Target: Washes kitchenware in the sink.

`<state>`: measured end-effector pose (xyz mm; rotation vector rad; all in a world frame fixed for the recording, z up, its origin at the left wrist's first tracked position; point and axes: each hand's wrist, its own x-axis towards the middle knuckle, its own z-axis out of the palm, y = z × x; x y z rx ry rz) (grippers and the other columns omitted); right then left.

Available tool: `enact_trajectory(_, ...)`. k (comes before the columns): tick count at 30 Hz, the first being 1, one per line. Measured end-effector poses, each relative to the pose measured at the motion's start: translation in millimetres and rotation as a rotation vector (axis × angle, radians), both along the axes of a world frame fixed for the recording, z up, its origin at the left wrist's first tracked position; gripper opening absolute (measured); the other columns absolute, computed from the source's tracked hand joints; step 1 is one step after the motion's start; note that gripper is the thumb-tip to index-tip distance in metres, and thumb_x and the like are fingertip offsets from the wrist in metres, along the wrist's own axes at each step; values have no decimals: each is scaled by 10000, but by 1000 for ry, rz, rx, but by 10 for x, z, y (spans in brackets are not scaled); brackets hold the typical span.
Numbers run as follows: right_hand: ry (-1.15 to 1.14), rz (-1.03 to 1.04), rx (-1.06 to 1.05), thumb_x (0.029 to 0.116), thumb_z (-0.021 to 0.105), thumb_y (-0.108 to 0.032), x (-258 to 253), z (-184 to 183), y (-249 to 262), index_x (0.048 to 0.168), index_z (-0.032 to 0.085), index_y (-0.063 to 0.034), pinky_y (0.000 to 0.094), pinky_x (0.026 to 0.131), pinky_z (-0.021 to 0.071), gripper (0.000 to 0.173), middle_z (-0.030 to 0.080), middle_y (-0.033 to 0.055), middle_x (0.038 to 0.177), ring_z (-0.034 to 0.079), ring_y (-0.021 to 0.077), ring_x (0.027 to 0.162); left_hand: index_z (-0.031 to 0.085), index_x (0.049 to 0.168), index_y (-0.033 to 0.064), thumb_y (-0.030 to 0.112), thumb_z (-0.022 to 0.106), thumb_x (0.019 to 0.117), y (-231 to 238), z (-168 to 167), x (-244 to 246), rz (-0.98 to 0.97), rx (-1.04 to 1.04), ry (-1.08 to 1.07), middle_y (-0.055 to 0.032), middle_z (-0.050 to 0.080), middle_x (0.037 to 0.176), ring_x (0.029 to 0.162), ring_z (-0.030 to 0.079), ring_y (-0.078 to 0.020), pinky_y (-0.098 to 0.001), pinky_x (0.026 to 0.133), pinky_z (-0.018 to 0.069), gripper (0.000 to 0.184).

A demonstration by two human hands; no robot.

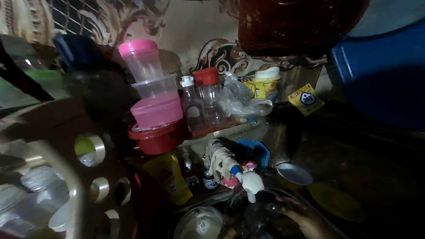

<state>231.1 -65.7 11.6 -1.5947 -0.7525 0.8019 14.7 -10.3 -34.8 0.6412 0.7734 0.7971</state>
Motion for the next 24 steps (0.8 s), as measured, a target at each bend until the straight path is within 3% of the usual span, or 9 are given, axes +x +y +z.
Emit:
enact_trajectory(4, -10, -91, -71, 1012, 544, -52, -71, 194, -231, 1442, 479, 10, 401, 655, 645, 440, 693, 186, 1123, 744, 232, 784, 501, 1389, -22, 194, 604, 1028, -52, -16, 340, 110, 77, 286, -202, 664, 1146, 950, 692, -266, -443, 825, 595, 432)
enact_trajectory(7, -50, -124, -74, 1053, 514, -99, -66, 273, -392, 1478, 431, 9, 419, 641, 646, 447, 710, 198, 1079, 750, 251, 763, 552, 1367, -22, 213, 635, 1010, -81, 80, 475, 69, 187, 433, -203, 675, 1116, 921, 679, -251, -434, 820, 578, 436)
enact_trajectory(10, -41, -168, -79, 1064, 469, -129, 41, 242, -516, 1491, 437, -4, 441, 655, 651, 446, 705, 208, 1090, 753, 266, 774, 571, 1360, 4, 269, 593, 1036, 11, 136, 498, -73, 206, 377, -163, 688, 1053, 845, 670, -216, -408, 760, 578, 419)
enact_trajectory(12, 47, -183, -74, 1079, 435, -160, 126, 152, -553, 1476, 448, -11, 435, 679, 638, 425, 689, 194, 1109, 738, 259, 800, 570, 1299, 16, 216, 529, 1050, 65, 222, 444, -183, 111, 192, -115, 683, 988, 825, 668, -184, -377, 741, 579, 322)
enact_trajectory(14, 139, -181, -70, 1080, 415, -175, 130, 80, -529, 1446, 463, -16, 405, 678, 617, 402, 684, 167, 1112, 721, 227, 800, 572, 1247, 38, 197, 468, 1052, 74, 389, 380, -256, 46, 72, -95, 702, 998, 876, 693, -182, -385, 776, 593, 272)
enact_trajectory(15, 187, -169, -66, 1088, 410, -183, 103, 50, -508, 1435, 472, -16, 404, 692, 613, 391, 680, 164, 1120, 716, 227, 818, 567, 1295, 33, 208, 452, 1059, 88, 418, 337, -273, 65, 41, -113, 705, 1079, 967, 695, -206, -418, 850, 590, 316)
enact_trajectory(18, 287, -154, -64, 1097, 405, -206, -45, -50, -429, 1400, 521, -21, 354, 699, 603, 374, 710, 117, 1071, 711, 178, 817, 623, 1314, 25, 272, 421, 1100, 145, 439, 194, -213, 228, 107, -124, 708, 1184, 1089, 684, -223, -432, 956, 572, 384)
enact_trajectory(21, 279, -147, -47, 1065, 472, -145, -273, -97, -289, 1336, 535, 4, 337, 660, 587, 316, 688, 100, 1000, 679, 146, 765, 634, 1301, 22, 240, 392, 1109, 152, 543, -10, -111, 246, 186, -123, 730, 1113, 901, 713, -208, -376, 775, 601, 378)
enact_trajectory(24, 102, -66, -84, 1018, 585, -134, -457, -160, -120, 1399, 559, -20, 403, 877, 567, 398, 664, 152, 1213, 663, 195, 1009, 598, 1331, 4, 178, 419, 1101, 49, 690, -243, 31, 202, 213, -155, 736, 1113, 794, 737, -254, -392, 676, 627, 339)
